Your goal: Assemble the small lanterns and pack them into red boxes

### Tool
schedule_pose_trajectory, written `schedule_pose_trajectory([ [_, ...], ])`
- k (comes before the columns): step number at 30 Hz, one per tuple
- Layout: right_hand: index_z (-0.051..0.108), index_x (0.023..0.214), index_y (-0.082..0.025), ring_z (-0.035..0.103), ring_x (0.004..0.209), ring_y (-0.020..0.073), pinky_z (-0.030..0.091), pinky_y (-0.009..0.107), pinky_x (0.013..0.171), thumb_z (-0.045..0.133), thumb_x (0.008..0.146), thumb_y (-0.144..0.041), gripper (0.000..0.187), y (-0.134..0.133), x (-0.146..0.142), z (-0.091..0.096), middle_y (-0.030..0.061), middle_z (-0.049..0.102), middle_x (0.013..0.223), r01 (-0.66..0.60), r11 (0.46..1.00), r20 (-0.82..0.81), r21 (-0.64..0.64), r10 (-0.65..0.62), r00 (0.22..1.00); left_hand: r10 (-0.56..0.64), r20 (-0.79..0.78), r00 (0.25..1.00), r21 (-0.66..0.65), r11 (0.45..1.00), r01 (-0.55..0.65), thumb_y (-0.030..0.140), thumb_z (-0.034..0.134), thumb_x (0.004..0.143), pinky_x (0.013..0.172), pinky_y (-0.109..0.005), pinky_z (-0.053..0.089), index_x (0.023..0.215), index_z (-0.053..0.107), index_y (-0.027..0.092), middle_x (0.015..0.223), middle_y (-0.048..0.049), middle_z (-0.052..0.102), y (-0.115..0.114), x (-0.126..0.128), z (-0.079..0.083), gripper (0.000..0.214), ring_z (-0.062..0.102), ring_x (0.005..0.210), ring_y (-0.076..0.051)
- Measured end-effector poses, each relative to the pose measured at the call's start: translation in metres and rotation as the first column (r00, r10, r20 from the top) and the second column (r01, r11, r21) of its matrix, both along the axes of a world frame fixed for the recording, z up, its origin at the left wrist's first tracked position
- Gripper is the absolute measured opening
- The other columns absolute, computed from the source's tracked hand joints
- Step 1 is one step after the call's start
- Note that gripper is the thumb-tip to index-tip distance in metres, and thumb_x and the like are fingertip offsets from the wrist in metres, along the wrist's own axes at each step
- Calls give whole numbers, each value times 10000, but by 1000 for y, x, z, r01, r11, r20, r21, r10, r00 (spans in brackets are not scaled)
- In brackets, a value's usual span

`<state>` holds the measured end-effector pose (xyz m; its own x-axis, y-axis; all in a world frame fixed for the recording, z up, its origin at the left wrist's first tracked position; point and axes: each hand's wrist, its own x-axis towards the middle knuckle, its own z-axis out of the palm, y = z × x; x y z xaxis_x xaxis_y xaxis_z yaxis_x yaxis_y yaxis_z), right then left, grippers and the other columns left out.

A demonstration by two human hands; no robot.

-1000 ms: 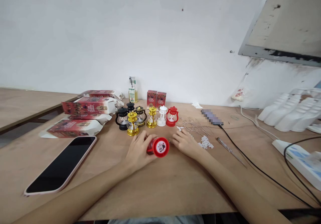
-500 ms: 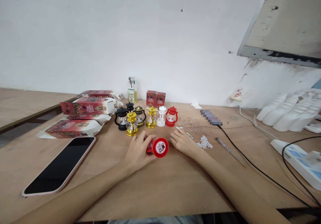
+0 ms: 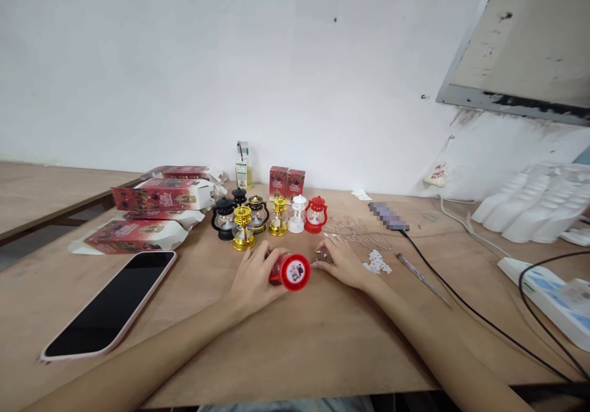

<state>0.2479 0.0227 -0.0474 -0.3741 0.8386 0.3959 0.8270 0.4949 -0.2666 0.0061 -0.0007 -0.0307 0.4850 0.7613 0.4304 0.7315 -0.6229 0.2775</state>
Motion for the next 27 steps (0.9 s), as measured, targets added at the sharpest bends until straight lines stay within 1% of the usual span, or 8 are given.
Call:
schedule_pose_trajectory([
  [3,525,905,-190,524,917,225,414,351,796,673,777,-436,314,2,4,-1,53,602,953,30,999,-11,-35,-31,999,-2,-6,1000,-5,1000,2,366,643,731,781,-363,409,1091,534,207,963,-48,530,0,0,0,408,555,913,-244],
  [5,534,890,-190,525,903,218,415,351,792,660,787,-440,298,2,6,-3,49,601,934,37,999,-9,-39,-37,999,-5,-2,1000,0,1000,5,369,640,733,774,-358,406,1091,531,208,965,-49,532,0,0,0,408,554,909,-242],
  [10,550,840,-196,541,885,191,419,326,780,617,835,-399,214,4,5,-7,37,609,909,-16,1000,-11,-22,16,1000,-15,8,1000,22,1000,14,388,637,734,775,-352,403,1071,535,213,956,-45,534,0,-1,-1,393,552,901,-237],
  [16,563,812,-200,566,843,171,425,316,769,603,857,-325,139,7,4,-11,25,622,878,-44,999,-20,-25,43,999,-16,16,1000,45,999,16,368,635,729,778,-350,401,1077,527,218,952,-40,532,1,-1,-2,394,551,890,-233],
  [19,558,807,-201,566,830,170,431,310,753,614,847,-334,150,7,4,-11,21,621,861,-42,999,-33,-32,41,999,-21,17,1000,41,999,20,371,646,716,774,-347,400,1086,525,220,959,-40,533,2,-2,-3,417,552,902,-238],
  [24,551,813,-191,552,857,187,435,304,738,656,800,-402,236,4,5,-8,30,610,857,9,999,-71,-36,-11,997,-18,17,1000,26,1000,18,381,649,721,779,-352,400,1083,533,212,959,-45,536,2,-2,-3,416,552,906,-240],
  [27,560,795,-189,553,854,184,434,305,749,651,802,-409,238,4,5,-7,32,611,856,3,1000,-66,-26,-5,998,-17,24,1000,32,999,16,380,640,725,785,-351,400,1078,533,221,953,-38,537,1,-1,-3,402,554,892,-232],
])
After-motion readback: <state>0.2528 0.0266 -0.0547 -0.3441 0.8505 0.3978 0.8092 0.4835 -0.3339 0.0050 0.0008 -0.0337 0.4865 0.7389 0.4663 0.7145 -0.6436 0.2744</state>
